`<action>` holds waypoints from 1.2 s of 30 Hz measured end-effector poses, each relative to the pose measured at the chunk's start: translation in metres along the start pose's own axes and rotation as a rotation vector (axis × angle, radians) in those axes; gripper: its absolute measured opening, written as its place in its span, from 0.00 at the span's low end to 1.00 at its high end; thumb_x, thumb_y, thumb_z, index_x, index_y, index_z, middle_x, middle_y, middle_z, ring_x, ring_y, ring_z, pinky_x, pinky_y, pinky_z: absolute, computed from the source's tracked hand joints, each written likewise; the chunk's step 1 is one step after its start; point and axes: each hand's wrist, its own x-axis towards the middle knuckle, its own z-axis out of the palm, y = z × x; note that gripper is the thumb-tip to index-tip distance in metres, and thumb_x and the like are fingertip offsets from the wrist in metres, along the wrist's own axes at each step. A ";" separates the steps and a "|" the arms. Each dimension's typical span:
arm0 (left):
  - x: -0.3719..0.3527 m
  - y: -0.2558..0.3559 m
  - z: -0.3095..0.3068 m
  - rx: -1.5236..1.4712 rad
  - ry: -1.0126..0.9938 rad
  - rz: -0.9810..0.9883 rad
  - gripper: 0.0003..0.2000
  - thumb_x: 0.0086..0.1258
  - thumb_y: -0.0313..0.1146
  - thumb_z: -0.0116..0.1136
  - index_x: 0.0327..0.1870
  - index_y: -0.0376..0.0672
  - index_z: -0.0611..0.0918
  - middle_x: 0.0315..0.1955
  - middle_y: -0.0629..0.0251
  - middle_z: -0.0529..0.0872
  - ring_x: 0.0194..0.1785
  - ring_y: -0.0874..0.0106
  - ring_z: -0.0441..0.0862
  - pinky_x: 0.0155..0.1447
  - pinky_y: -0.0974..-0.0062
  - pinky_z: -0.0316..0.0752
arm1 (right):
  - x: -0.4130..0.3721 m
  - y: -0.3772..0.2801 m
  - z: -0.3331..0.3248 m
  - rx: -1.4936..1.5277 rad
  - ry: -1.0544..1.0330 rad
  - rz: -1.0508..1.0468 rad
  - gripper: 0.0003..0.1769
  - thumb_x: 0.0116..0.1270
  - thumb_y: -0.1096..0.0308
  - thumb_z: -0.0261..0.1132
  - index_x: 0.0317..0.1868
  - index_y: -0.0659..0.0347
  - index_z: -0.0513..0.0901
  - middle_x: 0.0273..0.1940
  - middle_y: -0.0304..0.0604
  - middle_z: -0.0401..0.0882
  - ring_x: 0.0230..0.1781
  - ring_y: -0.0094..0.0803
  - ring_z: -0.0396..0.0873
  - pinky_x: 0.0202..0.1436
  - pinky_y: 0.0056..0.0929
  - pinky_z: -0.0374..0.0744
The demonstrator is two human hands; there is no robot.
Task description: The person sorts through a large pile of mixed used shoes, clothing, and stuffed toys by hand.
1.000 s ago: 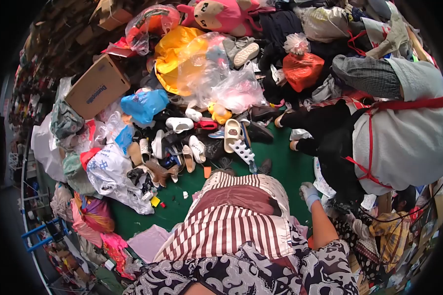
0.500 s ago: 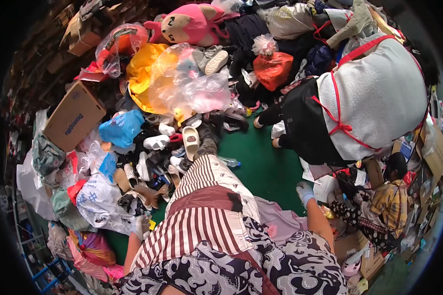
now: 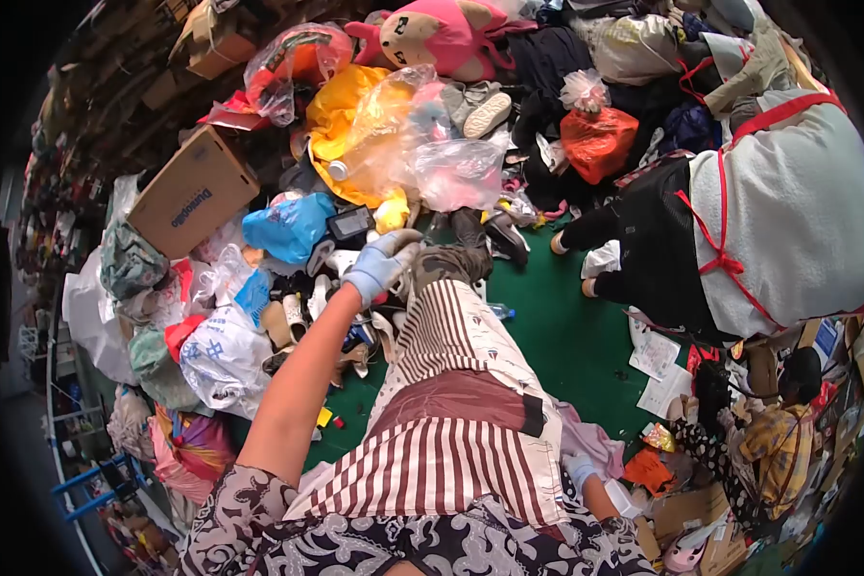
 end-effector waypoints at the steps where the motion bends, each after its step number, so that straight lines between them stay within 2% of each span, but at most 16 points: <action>1: -0.022 -0.020 0.010 0.100 -0.025 -0.057 0.14 0.65 0.40 0.50 0.48 0.46 0.78 0.43 0.59 0.81 0.47 0.64 0.78 0.52 0.73 0.70 | 0.016 -0.044 0.003 0.012 0.000 -0.107 0.15 0.61 0.66 0.58 0.47 0.62 0.76 0.34 0.43 0.80 0.28 0.29 0.77 0.28 0.27 0.76; 2: -0.043 -0.054 0.023 0.106 -0.054 -0.200 0.15 0.64 0.42 0.50 0.47 0.46 0.78 0.45 0.58 0.80 0.49 0.62 0.77 0.53 0.72 0.69 | -0.010 -0.141 0.002 -0.175 0.101 -0.312 0.16 0.61 0.68 0.58 0.50 0.62 0.75 0.35 0.42 0.79 0.28 0.26 0.76 0.27 0.26 0.75; 4: -0.106 -0.148 0.045 0.264 -0.044 -0.346 0.16 0.62 0.44 0.51 0.46 0.46 0.79 0.43 0.55 0.81 0.48 0.61 0.78 0.53 0.72 0.70 | 0.014 -0.224 -0.004 0.153 0.059 -0.311 0.19 0.62 0.68 0.55 0.54 0.62 0.71 0.40 0.42 0.77 0.31 0.25 0.74 0.31 0.23 0.75; 5: -0.141 -0.123 0.037 0.066 -0.052 -0.733 0.15 0.62 0.42 0.49 0.44 0.45 0.80 0.40 0.53 0.82 0.47 0.60 0.79 0.51 0.71 0.71 | 0.017 -0.265 -0.011 0.110 0.042 -0.367 0.22 0.63 0.66 0.54 0.57 0.62 0.68 0.40 0.40 0.76 0.33 0.25 0.74 0.35 0.22 0.74; 6: -0.185 -0.172 0.049 0.154 -0.005 -0.798 0.15 0.62 0.41 0.48 0.44 0.45 0.80 0.38 0.52 0.82 0.44 0.61 0.80 0.47 0.69 0.73 | 0.019 -0.300 -0.019 0.097 0.035 -0.419 0.21 0.63 0.67 0.54 0.57 0.63 0.68 0.40 0.40 0.76 0.33 0.24 0.74 0.35 0.21 0.74; 10: -0.337 -0.272 0.085 -0.014 -0.061 -1.519 0.15 0.59 0.38 0.51 0.40 0.37 0.79 0.33 0.55 0.81 0.31 0.63 0.79 0.34 0.66 0.74 | 0.022 -0.367 -0.058 0.176 -0.022 -0.584 0.20 0.64 0.70 0.54 0.57 0.64 0.67 0.40 0.39 0.73 0.32 0.18 0.72 0.33 0.14 0.73; 11: -0.323 -0.222 0.070 -0.152 -0.038 -1.747 0.14 0.58 0.38 0.52 0.40 0.37 0.78 0.32 0.55 0.81 0.28 0.65 0.79 0.29 0.68 0.72 | 0.023 -0.366 -0.059 0.164 -0.013 -0.551 0.20 0.64 0.70 0.54 0.57 0.64 0.67 0.40 0.39 0.73 0.32 0.18 0.72 0.33 0.14 0.73; 13: -0.290 -0.191 0.061 -0.162 -0.054 -1.699 0.13 0.60 0.38 0.52 0.40 0.39 0.78 0.27 0.60 0.79 0.24 0.69 0.76 0.25 0.69 0.69 | 0.028 -0.350 -0.062 0.295 0.034 -0.517 0.20 0.65 0.67 0.54 0.56 0.66 0.69 0.41 0.41 0.76 0.33 0.20 0.73 0.34 0.17 0.74; 19: -0.096 -0.136 0.085 -0.441 0.278 -1.011 0.13 0.64 0.42 0.51 0.41 0.42 0.78 0.26 0.68 0.77 0.23 0.77 0.72 0.24 0.78 0.64 | 0.079 -0.244 -0.049 -0.295 -0.087 0.099 0.15 0.61 0.65 0.57 0.48 0.61 0.77 0.36 0.44 0.79 0.36 0.28 0.77 0.37 0.26 0.76; 20: -0.049 -0.157 0.108 -0.518 0.173 -1.027 0.13 0.64 0.40 0.51 0.42 0.42 0.78 0.26 0.71 0.77 0.25 0.80 0.71 0.26 0.82 0.64 | 0.108 -0.204 -0.053 -0.774 -0.011 -0.212 0.15 0.60 0.64 0.58 0.46 0.59 0.79 0.35 0.43 0.80 0.34 0.27 0.77 0.35 0.25 0.76; 23: 0.005 -0.082 0.111 -0.521 0.228 -0.788 0.11 0.64 0.35 0.53 0.41 0.39 0.79 0.28 0.69 0.78 0.31 0.79 0.73 0.35 0.84 0.68 | 0.070 -0.275 -0.049 -0.253 0.010 -0.032 0.17 0.60 0.60 0.59 0.47 0.59 0.79 0.38 0.43 0.81 0.35 0.26 0.77 0.38 0.25 0.76; 25: 0.014 -0.107 0.131 -0.343 0.267 -0.592 0.10 0.64 0.33 0.52 0.39 0.36 0.79 0.30 0.68 0.78 0.33 0.77 0.73 0.39 0.81 0.69 | 0.065 -0.310 -0.058 0.034 -0.036 -0.037 0.19 0.62 0.62 0.58 0.52 0.59 0.76 0.41 0.40 0.80 0.35 0.22 0.77 0.35 0.22 0.76; 27: 0.043 -0.046 0.115 -0.334 0.235 -0.686 0.10 0.62 0.33 0.53 0.38 0.36 0.79 0.31 0.64 0.79 0.36 0.72 0.75 0.43 0.77 0.70 | 0.081 -0.320 -0.061 0.125 -0.025 -0.032 0.19 0.64 0.64 0.56 0.55 0.58 0.73 0.42 0.39 0.79 0.38 0.22 0.76 0.36 0.21 0.75; 30: 0.031 -0.105 0.118 -0.021 0.212 -0.581 0.10 0.58 0.31 0.55 0.38 0.34 0.79 0.38 0.52 0.78 0.41 0.61 0.76 0.49 0.69 0.70 | 0.080 -0.359 -0.057 0.273 0.019 0.012 0.19 0.65 0.65 0.54 0.56 0.59 0.71 0.43 0.40 0.77 0.41 0.24 0.75 0.39 0.22 0.75; 35: 0.040 -0.158 0.096 0.256 0.291 -0.437 0.13 0.56 0.29 0.54 0.43 0.34 0.76 0.31 0.57 0.78 0.34 0.66 0.76 0.41 0.73 0.72 | 0.082 -0.383 -0.032 0.269 0.013 -0.036 0.21 0.65 0.63 0.56 0.56 0.61 0.71 0.46 0.44 0.77 0.46 0.29 0.74 0.49 0.27 0.74; 36: 0.037 -0.205 0.099 0.031 0.259 -0.589 0.15 0.57 0.27 0.53 0.45 0.34 0.75 0.29 0.59 0.78 0.31 0.69 0.76 0.36 0.74 0.72 | 0.085 -0.373 -0.017 0.133 0.074 -0.132 0.21 0.64 0.62 0.56 0.56 0.62 0.71 0.48 0.45 0.76 0.48 0.31 0.74 0.52 0.27 0.72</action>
